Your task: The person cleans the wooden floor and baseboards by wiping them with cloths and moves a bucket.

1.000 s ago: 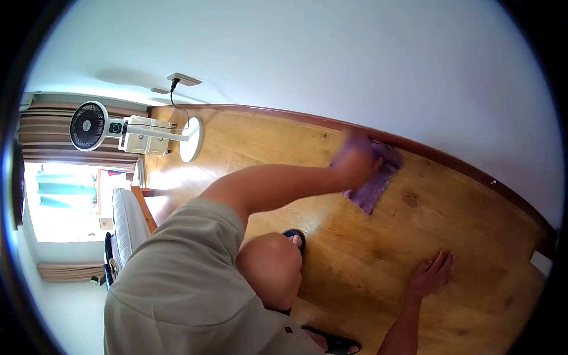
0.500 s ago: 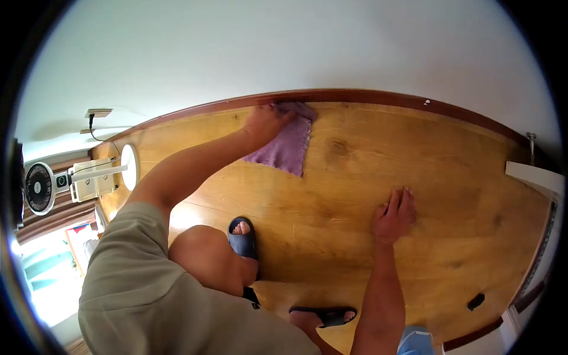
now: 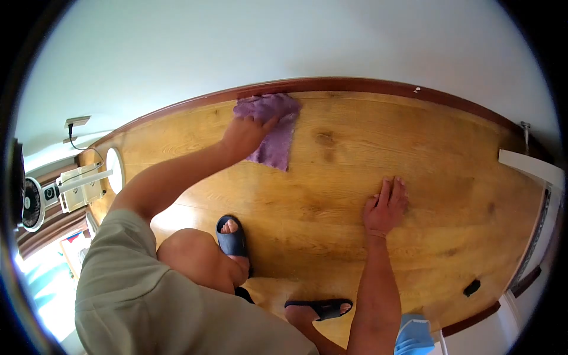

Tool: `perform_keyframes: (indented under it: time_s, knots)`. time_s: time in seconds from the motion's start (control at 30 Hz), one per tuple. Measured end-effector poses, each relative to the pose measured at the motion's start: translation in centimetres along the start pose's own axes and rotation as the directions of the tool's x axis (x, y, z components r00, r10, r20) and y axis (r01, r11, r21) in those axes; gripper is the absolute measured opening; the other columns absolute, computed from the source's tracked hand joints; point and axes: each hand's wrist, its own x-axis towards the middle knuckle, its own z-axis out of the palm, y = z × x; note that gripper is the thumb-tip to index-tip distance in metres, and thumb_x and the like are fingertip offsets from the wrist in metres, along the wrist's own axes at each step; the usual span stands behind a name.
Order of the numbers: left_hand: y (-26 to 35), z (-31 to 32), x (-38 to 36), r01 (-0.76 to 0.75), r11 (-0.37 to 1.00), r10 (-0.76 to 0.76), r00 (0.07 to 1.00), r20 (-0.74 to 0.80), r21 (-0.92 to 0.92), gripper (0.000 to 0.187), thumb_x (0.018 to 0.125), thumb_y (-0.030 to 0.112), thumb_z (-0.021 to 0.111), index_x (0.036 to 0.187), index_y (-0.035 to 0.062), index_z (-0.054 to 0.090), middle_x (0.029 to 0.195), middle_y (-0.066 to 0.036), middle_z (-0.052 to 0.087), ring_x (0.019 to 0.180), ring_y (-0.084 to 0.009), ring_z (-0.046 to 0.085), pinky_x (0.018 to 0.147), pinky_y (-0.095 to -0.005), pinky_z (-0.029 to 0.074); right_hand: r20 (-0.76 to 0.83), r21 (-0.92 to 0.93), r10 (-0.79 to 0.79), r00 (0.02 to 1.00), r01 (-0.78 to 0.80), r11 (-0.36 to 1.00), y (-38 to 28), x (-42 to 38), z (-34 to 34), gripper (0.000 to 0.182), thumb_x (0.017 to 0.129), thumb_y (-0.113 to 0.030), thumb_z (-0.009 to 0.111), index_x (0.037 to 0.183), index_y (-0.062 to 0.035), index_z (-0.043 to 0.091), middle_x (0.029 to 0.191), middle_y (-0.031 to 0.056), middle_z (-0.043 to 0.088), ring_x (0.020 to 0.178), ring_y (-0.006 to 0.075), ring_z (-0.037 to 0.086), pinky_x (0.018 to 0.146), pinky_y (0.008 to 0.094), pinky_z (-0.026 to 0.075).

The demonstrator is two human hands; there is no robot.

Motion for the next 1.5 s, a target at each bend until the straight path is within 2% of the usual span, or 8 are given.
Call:
perform_keyframes:
  time_s: [0.1, 0.3, 0.73, 0.93, 1.03, 1.2, 1.3, 1.5]
  knots:
    - [-0.1, -0.7, -0.3, -0.078, 0.996, 0.068, 0.977, 0.201, 0.043, 0.062, 0.094, 0.012, 0.055, 0.154, 0.0162, 0.041, 0.097, -0.016, 0.073, 0.082, -0.0279, 0.072, 0.058, -0.0370, 0.055, 0.011, -0.024, 0.031, 0.999, -0.031, 0.999, -0.5, -0.3, -0.1, 0.043, 0.101, -0.017, 0.041, 0.139, -0.0064, 0.056, 0.148, 0.0192, 0.048, 0.137, 0.0424, 0.045, 0.111, 0.0557, 0.038]
    - [-0.1, -2.4, 1.8, 0.145, 0.989, -0.125, 0.937, 0.325, -0.040, 0.065, 0.093, 0.012, 0.056, 0.156, 0.0182, 0.039, 0.090, -0.012, 0.074, 0.078, -0.0245, 0.073, 0.056, -0.0361, 0.054, 0.002, -0.003, 0.009, 1.000, -0.009, 1.000, -0.3, 0.1, 0.0, 0.044, 0.100, -0.017, 0.041, 0.141, -0.0068, 0.055, 0.150, 0.0184, 0.047, 0.137, 0.0421, 0.045, 0.111, 0.0554, 0.038]
    - [0.2, 0.6, 0.2, 0.007, 0.999, -0.006, 1.000, -0.026, 0.043, 0.061, 0.093, 0.011, 0.055, 0.152, 0.0195, 0.046, 0.087, -0.009, 0.074, 0.072, -0.0242, 0.072, 0.053, -0.0367, 0.053, -0.012, 0.004, 0.028, 1.000, -0.028, 1.000, -0.3, 0.2, 0.2, 0.045, 0.097, -0.016, 0.045, 0.140, -0.0063, 0.056, 0.149, 0.0175, 0.047, 0.138, 0.0398, 0.045, 0.113, 0.0558, 0.037]
    - [-2.0, 0.3, 2.8, -0.009, 0.997, 0.008, 1.000, -0.016, -0.080, 0.061, 0.092, 0.012, 0.055, 0.151, 0.0144, 0.046, 0.082, -0.010, 0.073, 0.068, -0.0266, 0.072, 0.051, -0.0403, 0.053, 0.034, -0.009, 0.039, 0.999, -0.038, 0.999, -0.6, -0.2, 0.0, 0.045, 0.099, -0.016, 0.043, 0.141, -0.0062, 0.054, 0.150, 0.0178, 0.046, 0.139, 0.0399, 0.043, 0.113, 0.0544, 0.037]
    - [1.1, -1.2, 1.2, 0.081, 0.995, -0.069, 0.980, 0.189, -0.057, 0.059, 0.091, 0.012, 0.055, 0.150, 0.0113, 0.047, 0.081, -0.011, 0.073, 0.068, -0.0273, 0.072, 0.053, -0.0409, 0.053, 0.018, -0.008, 0.021, 1.000, -0.021, 1.000, -0.2, 0.0, 0.2, 0.044, 0.100, -0.017, 0.042, 0.141, -0.0063, 0.055, 0.150, 0.0174, 0.046, 0.139, 0.0397, 0.043, 0.113, 0.0541, 0.037]
    - [6.4, 0.9, -6.2, -0.072, 0.967, 0.089, 0.994, 0.060, -0.246, 0.059, 0.087, 0.012, 0.057, 0.144, 0.0009, 0.050, 0.074, -0.010, 0.070, 0.063, -0.0267, 0.068, 0.055, -0.0399, 0.052, 0.006, 0.004, 0.030, 1.000, -0.030, 1.000, -0.4, -0.2, 0.3, 0.042, 0.101, -0.017, 0.041, 0.138, -0.0066, 0.058, 0.149, 0.0172, 0.047, 0.138, 0.0385, 0.045, 0.114, 0.0550, 0.037]
    - [9.8, -0.2, -10.3, -0.152, 0.956, 0.201, 0.963, 0.181, -0.252, 0.054, 0.085, 0.014, 0.059, 0.137, -0.0015, 0.056, 0.089, -0.011, 0.070, 0.080, -0.0252, 0.066, 0.068, -0.0383, 0.052, -0.016, 0.014, 0.016, 1.000, -0.016, 1.000, -0.3, -0.1, 0.4, 0.041, 0.102, -0.017, 0.040, 0.137, -0.0063, 0.059, 0.150, 0.0171, 0.046, 0.138, 0.0383, 0.045, 0.113, 0.0548, 0.038]
    - [9.8, -0.6, -8.6, -0.027, 0.983, 0.018, 0.998, -0.054, -0.183, 0.055, 0.089, 0.037, 0.063, 0.132, 0.0023, 0.062, 0.139, -0.016, 0.052, 0.124, -0.0291, 0.050, 0.103, -0.0483, 0.043, 0.004, 0.030, 0.031, 0.999, -0.032, 0.999, -0.1, -0.2, 0.8, 0.042, 0.100, -0.017, 0.042, 0.136, -0.0052, 0.059, 0.148, 0.0184, 0.049, 0.138, 0.0390, 0.045, 0.111, 0.0551, 0.039]
